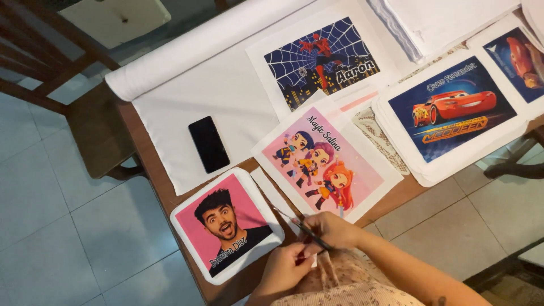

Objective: Cutting out printed character images from paper sheets using scissors

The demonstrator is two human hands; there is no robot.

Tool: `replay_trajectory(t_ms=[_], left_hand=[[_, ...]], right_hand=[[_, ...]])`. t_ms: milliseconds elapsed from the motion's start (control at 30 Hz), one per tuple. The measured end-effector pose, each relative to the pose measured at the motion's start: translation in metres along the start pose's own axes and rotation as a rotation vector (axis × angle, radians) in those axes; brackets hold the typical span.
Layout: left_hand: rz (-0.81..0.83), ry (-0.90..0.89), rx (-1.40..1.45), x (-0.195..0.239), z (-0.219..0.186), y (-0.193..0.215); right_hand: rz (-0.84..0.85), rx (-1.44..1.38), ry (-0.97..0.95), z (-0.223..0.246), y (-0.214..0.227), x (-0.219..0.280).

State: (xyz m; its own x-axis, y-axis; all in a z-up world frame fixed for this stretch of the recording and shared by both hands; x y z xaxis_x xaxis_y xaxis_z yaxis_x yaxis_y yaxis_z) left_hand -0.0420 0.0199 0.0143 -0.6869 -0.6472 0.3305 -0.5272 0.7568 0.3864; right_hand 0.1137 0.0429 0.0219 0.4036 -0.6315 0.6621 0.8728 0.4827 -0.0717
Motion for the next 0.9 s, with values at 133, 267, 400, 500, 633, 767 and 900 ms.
replay_trajectory(t_ms=[133,267,400,500,633,767,900], left_hand=[[0.008,0.025,-0.018,0.0,-0.01,-0.011],[-0.052,-0.057,-0.044,-0.019,-0.043,-0.02],[-0.036,-0.062,0.083,-0.049,-0.083,-0.022],[-0.019,-0.249,-0.174,-0.079,-0.067,-0.025],[-0.209,-0.423,-0.475,-0.095,-0.022,-0.036],[-0.241,-0.354,-0.752,-0.087,-0.013,-0.048],[-0.303,-0.33,-0.891,-0.074,-0.003,-0.061]], right_hand=[[-0.057,-0.079,0.117,-0.038,-0.002,0.026],[-0.188,-0.115,0.092,-0.069,0.031,0.05],[-0.375,0.024,0.001,-0.049,0.101,0.102],[-0.87,0.263,-0.141,-0.073,0.217,0.14],[-1.297,0.37,-0.073,-0.05,0.328,0.198],[-1.732,0.668,0.061,-0.039,0.374,0.219],[-1.498,0.551,0.219,-0.047,0.328,0.169]])
Point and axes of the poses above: each hand's wrist, its own x-axis away from the middle knuckle, its own y-axis out of the back of the hand, z = x × y, the point moved 6 cm from there along -x, towards the middle knuckle, and after that the axes turned 11 degrees about -y, right-handed, at the moved point
